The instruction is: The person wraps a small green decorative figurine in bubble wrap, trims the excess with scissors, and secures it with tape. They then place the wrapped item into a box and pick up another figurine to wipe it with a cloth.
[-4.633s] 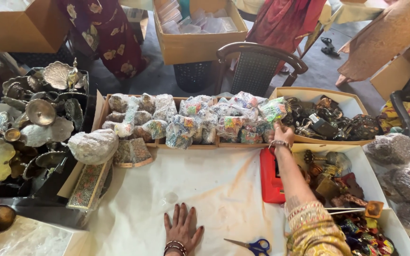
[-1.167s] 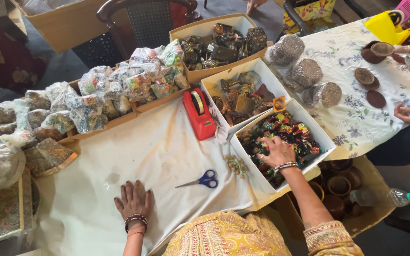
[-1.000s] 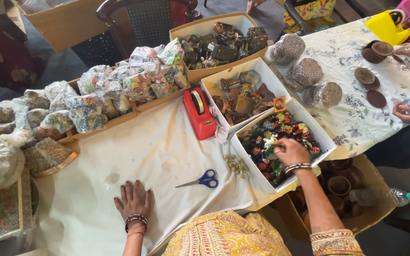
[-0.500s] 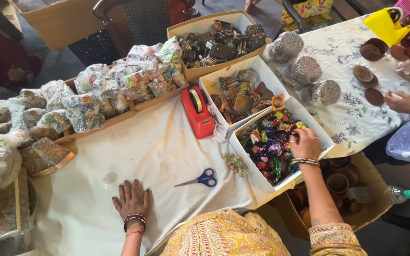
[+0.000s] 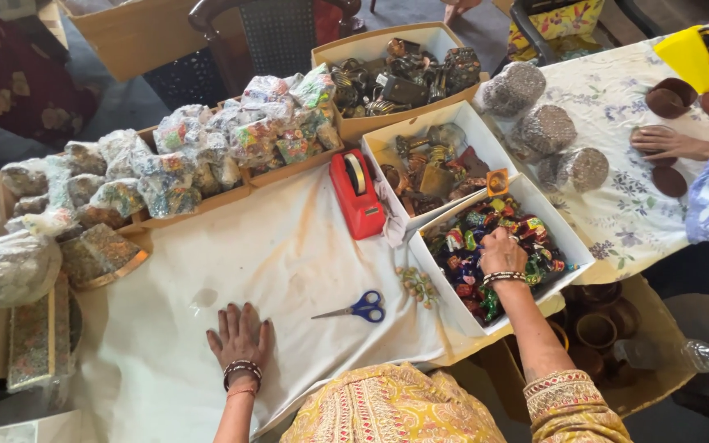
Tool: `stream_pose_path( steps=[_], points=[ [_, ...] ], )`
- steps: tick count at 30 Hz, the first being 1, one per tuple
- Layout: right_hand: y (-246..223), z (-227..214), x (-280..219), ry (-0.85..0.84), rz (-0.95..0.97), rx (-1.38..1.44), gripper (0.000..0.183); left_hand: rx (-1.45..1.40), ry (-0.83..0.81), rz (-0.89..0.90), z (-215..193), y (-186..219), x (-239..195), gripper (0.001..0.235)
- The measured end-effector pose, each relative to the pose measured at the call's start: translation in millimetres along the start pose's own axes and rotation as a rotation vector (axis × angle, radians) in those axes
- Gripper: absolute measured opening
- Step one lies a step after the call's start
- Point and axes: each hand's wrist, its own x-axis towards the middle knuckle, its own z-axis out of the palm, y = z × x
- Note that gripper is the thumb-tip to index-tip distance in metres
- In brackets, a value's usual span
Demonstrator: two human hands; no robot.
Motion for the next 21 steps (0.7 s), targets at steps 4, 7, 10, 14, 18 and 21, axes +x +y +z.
stream_pose_path(
  steps=[4,7,10,14,18,21],
  points=[
    [0.0,-4.1,0.3,0.011,0.014,0.02,0.015,0.002,-0.012,-0.009,-3.2,1.4,0.3,0.065],
    [-6.1,-23.2,-4.7,0.074,0.047,0.043,0.017,-0.006,-0.01,-0.007,-5.4,2.8,-0.3,0.065],
    [-21.8,-59.2,-14.2,0.185,0.098,0.194,0.014,-0.012,0.002,-0.003,-6.0,3.0,-1.5,0.065],
    [-56.1,-76.1,-21.3,0.187,0.013,0.439,0.015,-0.007,0.016,0.001,-7.6,4.4,-0.3,0.065],
    [-108.3,-59.9,-34.0,0.101,-0.273,0.498,0.014,0.003,0.01,-0.002,-7.6,4.8,-0.1,0.065],
    [-152.7,-42.6,-47.4,-0.068,-0.31,0.352,0.015,-0.001,0.005,-0.007,-6.1,3.9,0.9,0.065]
  ],
)
